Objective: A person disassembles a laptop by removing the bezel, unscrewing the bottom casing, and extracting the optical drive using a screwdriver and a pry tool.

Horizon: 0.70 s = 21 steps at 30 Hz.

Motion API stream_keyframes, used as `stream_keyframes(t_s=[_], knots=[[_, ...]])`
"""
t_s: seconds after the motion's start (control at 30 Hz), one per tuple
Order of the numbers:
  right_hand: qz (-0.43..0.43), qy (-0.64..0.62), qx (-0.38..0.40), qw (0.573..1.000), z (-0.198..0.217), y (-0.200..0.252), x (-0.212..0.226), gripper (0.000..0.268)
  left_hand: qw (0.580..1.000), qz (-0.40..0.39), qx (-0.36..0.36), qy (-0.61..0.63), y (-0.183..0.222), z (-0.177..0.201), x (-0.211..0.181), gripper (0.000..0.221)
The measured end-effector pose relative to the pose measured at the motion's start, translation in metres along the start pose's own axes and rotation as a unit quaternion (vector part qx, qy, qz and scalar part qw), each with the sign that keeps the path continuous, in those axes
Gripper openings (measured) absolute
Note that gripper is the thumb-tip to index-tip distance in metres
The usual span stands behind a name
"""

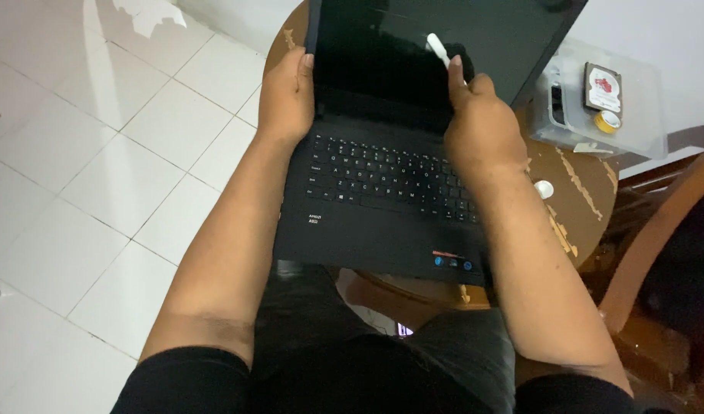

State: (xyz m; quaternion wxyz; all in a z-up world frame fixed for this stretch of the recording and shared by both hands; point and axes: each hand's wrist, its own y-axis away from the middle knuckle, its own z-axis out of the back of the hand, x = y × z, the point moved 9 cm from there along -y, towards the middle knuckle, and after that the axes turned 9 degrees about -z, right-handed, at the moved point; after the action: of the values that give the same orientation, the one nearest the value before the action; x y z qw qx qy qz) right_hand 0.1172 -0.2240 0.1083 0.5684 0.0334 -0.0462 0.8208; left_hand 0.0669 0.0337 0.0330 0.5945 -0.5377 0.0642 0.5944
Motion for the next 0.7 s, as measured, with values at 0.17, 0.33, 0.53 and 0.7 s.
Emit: stream_keyframes(t_s=[0.17,0.33,0.53,0.7], knots=[[-0.025,0.002,0.038,0.999,0.000,0.003,0.009,0.083,1.000,0.023,0.006,0.015,-0.002,0.002,-0.006,0.055],[-0.006,0.000,0.043,0.999,-0.004,0.006,0.015,0.080,0.999,0.034,0.007,0.014,0.000,0.001,-0.003,0.055],[-0.004,0.005,-0.014,1.000,-0.016,-0.006,-0.006,0.077,0.996,0.069,0.009,0.050,0.003,0.004,-0.009,0.033],[-0.067,-0.007,0.052,0.996,-0.013,0.000,0.019,0.080,0.999,0.041,-0.002,0.025,0.002,0.002,-0.002,0.036]])
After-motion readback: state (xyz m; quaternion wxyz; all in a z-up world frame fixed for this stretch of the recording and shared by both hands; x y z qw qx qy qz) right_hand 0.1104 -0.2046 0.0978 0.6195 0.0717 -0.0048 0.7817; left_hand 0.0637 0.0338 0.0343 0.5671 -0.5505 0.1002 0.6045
